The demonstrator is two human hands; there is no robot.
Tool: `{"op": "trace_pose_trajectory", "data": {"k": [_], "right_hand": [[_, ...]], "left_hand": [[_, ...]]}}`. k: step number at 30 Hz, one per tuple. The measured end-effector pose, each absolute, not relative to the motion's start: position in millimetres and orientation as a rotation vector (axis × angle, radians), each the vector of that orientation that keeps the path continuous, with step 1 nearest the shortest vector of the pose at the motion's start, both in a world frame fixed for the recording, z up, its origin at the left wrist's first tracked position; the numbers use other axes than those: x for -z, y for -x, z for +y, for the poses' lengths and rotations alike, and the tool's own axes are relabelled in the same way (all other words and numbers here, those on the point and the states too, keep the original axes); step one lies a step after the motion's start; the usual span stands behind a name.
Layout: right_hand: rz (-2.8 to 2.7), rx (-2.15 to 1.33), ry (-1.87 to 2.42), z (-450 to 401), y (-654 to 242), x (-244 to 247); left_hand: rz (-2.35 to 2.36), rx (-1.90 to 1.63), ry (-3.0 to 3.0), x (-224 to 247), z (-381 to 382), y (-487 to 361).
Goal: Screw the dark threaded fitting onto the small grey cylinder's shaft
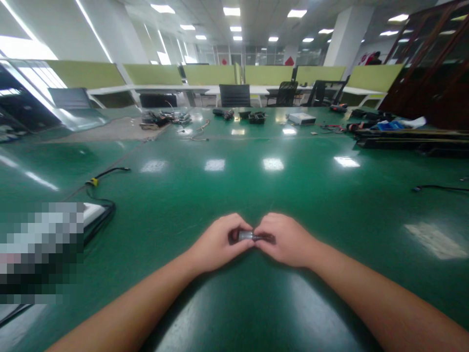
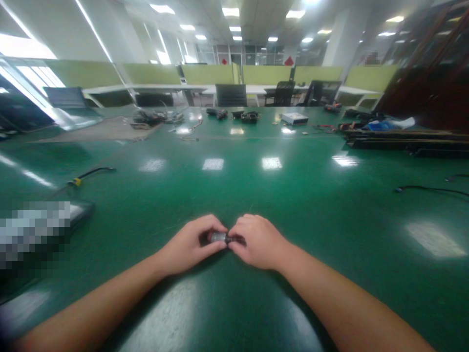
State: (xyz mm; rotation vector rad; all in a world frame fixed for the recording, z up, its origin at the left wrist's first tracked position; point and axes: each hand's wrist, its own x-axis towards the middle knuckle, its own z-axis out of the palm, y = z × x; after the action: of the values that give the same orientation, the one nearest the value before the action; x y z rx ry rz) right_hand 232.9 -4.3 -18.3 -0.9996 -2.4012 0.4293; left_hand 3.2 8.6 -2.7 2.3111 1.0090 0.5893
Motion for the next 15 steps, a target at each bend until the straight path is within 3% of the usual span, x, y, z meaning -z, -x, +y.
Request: {"op": "trace_pose_trajectory", "data": {"k": [15], "right_hand": [[-2.358, -0.489, 1.038, -6.7, -230.4, 19.6]], "left_hand": [[1.075, -0.563, -2.343, 3.3, 7.6, -3.3]]}}
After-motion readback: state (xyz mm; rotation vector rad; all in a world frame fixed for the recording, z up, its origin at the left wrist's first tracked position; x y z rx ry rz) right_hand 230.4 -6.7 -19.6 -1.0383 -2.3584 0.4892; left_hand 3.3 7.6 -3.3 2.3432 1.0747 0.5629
